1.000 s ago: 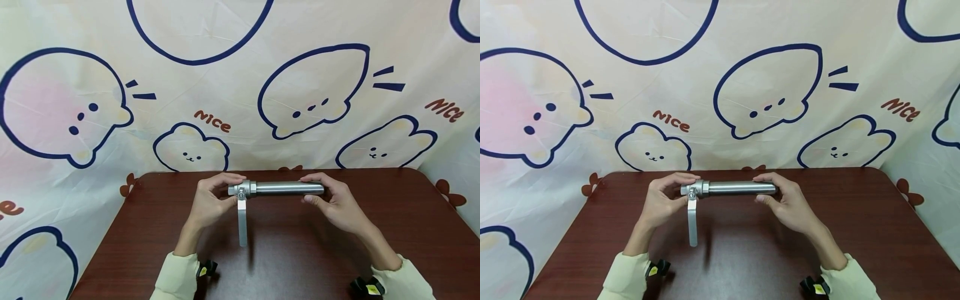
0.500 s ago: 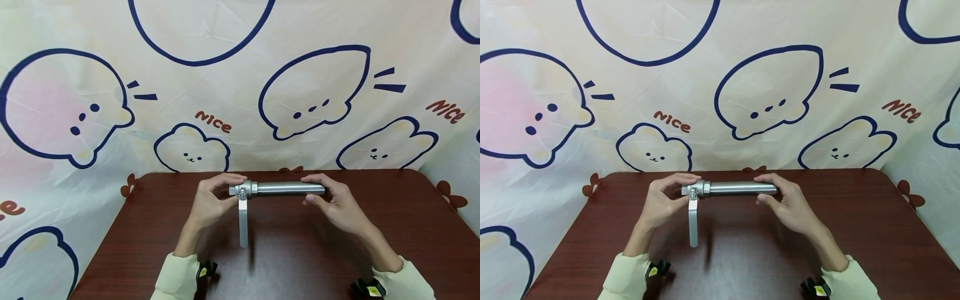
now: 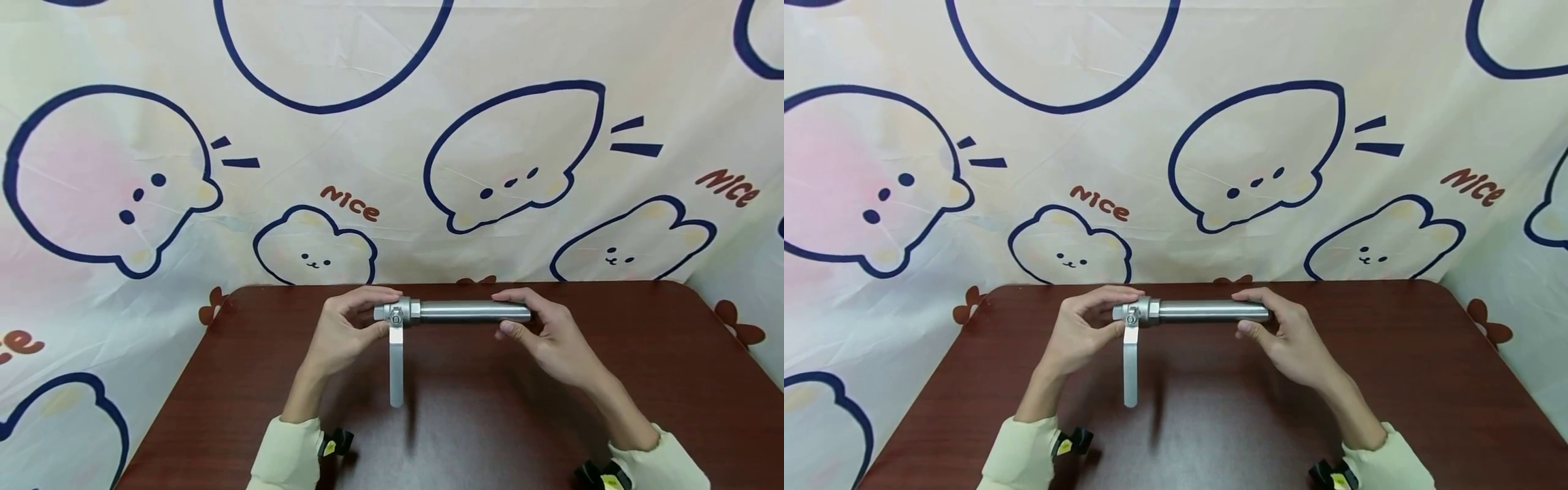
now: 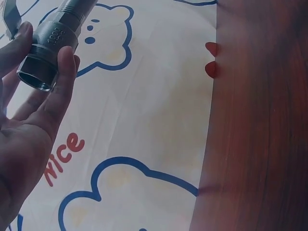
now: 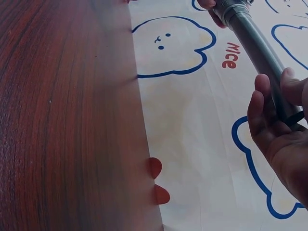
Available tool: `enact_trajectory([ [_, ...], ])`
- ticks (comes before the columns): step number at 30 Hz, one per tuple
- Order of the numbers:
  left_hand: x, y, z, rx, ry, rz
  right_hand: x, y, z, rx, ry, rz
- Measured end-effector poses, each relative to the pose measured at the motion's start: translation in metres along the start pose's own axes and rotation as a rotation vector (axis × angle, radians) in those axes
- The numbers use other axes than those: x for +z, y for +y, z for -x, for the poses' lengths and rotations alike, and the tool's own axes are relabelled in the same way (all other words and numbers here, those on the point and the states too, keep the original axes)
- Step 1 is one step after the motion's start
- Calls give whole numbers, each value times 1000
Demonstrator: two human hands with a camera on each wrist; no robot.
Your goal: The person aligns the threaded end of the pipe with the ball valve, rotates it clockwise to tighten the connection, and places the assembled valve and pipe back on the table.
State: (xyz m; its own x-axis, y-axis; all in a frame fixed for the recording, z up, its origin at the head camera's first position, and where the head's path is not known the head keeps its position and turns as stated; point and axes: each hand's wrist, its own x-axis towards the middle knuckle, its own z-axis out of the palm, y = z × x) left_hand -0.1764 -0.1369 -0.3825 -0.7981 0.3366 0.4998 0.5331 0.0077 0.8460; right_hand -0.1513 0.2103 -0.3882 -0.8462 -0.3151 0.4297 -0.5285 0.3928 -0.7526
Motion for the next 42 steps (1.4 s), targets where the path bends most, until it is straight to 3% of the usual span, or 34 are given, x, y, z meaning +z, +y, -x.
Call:
enact_trajectory([
  [16,3,-1,1,45,8,-16,0,2,1,-9,21,-9],
  [26,5,1,1,0,30,-7,0,0,0,-37,27,-10],
  [42,6,0,-1,40,33,11,0,1,0,-15,17,-23],
])
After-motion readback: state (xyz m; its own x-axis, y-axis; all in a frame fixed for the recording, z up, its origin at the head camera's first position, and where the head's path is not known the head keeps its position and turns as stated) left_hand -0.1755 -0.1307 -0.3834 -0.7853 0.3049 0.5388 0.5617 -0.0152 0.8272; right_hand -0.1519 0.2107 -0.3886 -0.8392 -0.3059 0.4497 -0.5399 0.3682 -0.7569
